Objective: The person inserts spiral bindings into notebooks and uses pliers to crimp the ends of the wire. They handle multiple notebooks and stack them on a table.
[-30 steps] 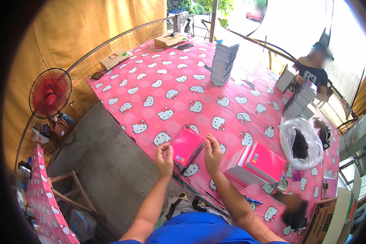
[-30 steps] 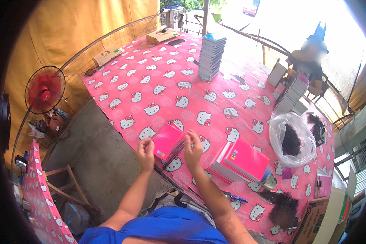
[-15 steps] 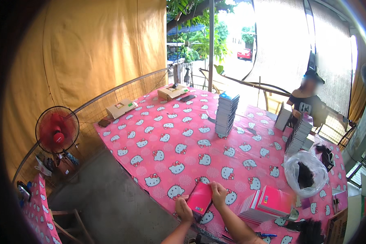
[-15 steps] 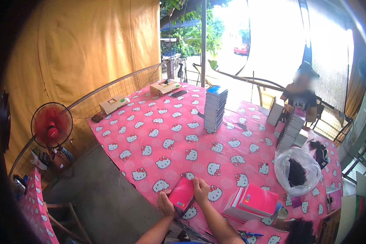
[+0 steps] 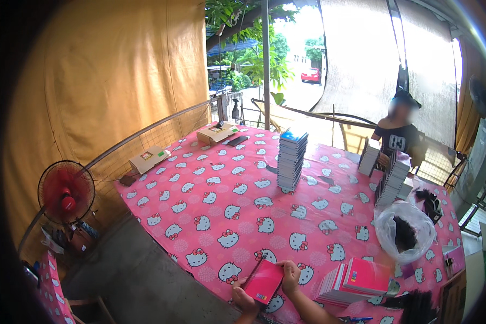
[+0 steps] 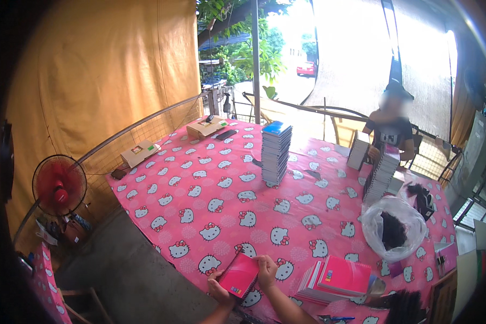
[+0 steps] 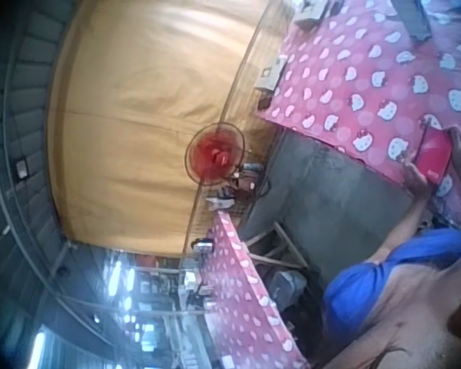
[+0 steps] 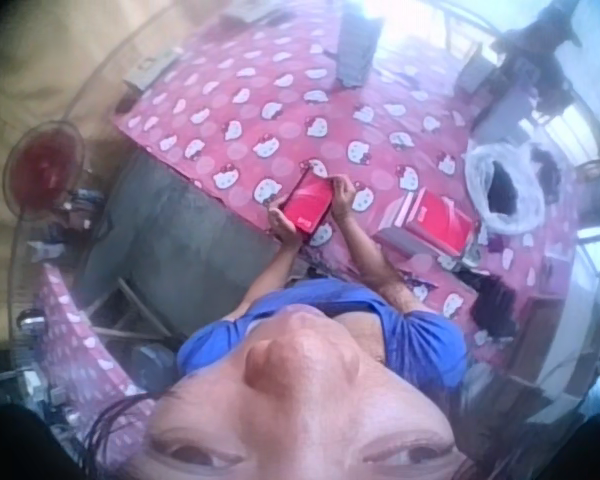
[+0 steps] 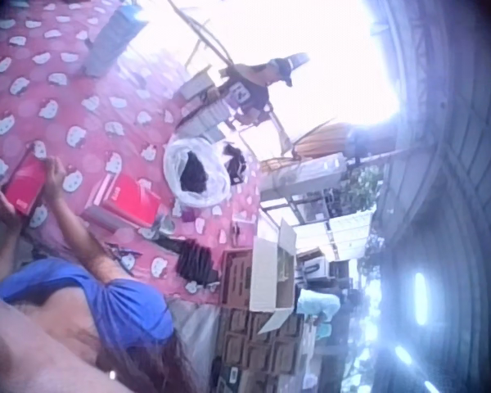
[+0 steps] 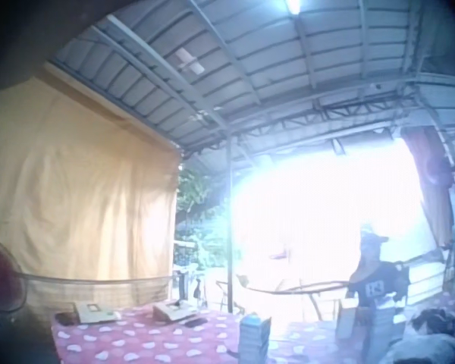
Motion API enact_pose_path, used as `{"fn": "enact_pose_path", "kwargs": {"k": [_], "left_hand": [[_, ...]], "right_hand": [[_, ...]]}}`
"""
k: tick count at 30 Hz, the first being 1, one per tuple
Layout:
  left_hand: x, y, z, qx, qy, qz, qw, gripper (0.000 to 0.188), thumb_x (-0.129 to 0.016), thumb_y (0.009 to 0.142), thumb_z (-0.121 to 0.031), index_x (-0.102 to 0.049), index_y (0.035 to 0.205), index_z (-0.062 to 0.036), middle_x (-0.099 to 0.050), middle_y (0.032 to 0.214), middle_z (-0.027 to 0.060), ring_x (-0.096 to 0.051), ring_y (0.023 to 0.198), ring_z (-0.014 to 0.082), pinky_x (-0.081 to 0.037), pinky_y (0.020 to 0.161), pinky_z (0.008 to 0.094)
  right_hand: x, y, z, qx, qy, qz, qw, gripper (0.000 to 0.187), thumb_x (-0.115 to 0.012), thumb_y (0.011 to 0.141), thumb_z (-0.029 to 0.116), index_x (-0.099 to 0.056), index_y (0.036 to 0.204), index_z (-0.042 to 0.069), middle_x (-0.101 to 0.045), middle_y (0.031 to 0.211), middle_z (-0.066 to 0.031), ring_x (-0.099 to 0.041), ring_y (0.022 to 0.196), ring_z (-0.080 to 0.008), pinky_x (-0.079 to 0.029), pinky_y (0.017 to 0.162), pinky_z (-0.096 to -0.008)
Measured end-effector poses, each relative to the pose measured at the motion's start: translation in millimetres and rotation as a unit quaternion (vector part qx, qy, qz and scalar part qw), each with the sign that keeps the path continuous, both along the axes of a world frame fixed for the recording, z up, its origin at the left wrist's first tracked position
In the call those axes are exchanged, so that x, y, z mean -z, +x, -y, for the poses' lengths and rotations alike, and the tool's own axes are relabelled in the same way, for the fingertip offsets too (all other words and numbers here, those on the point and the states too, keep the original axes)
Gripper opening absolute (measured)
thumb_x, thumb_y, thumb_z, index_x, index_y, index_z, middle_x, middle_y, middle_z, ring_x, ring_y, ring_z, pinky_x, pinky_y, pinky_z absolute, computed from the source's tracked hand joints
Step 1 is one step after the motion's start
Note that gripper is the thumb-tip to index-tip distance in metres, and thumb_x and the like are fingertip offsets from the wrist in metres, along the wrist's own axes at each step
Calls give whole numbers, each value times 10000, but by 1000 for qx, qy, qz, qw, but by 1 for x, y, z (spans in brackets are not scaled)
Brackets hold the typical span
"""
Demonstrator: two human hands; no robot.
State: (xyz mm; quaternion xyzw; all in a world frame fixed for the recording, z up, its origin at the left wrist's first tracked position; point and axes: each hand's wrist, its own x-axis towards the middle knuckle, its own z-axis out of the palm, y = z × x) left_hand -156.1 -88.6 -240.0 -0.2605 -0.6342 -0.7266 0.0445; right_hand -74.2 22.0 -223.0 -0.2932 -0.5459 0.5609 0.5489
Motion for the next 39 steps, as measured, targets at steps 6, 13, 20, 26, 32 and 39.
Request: {"fn": "enact_pose_path", "kwargs": {"k": [6,13,20,26,32,39], "left_hand": [[-8,2,2,21,-39,15,999,636,-184,1013,-482,-557,948,29,-577,901,153,-565,874,265,-437,843,392],[-11,4,-1,19,-48,-37,998,649,-179,1019,-463,-560,973,61,-580,911,175,-563,844,276,-447,821,402],[-19,10,-6,6,54,43,998,649,-193,1020,-462,-551,1012,79,-575,914,179,-560,847,271,-453,833,404],[11,-6,3,64,-51,-32,996,601,-219,1021,-440,-521,1085,76,-591,980,189,-584,876,303,-466,802,414],[-16,6,6,32,-24,49,998,644,-359,975,-517,-434,1237,66,-515,1135,168,-512,1068,292,-400,952,419],[-35,14,41,255,61,516,816,675,-553,868,-571,-467,1303,-61,-542,1256,94,-519,1140,255,-383,1010,429]], "right_hand": [[4,1,-4,1,23,56,998,348,-508,982,303,-638,987,-20,-613,802,-46,-531,737,-98,-424,663,-249],[-5,5,0,6,15,66,998,504,-409,1001,416,-652,971,-25,-652,871,-70,-588,821,-135,-467,753,-266],[1,4,-2,-7,18,45,999,560,-378,1005,434,-651,973,-53,-673,869,-89,-615,826,-142,-489,758,-276],[8,1,2,-20,-17,21,999,596,-364,1002,466,-651,993,-57,-675,879,-96,-624,821,-156,-497,752,-282],[6,8,0,-18,-6,25,1000,613,-379,985,506,-579,1135,-54,-638,1021,-115,-601,939,-161,-473,846,-297],[15,20,11,-86,-110,-92,986,645,-393,969,534,-507,1225,-46,-603,1123,-114,-582,998,-176,-451,884,-303]]}}
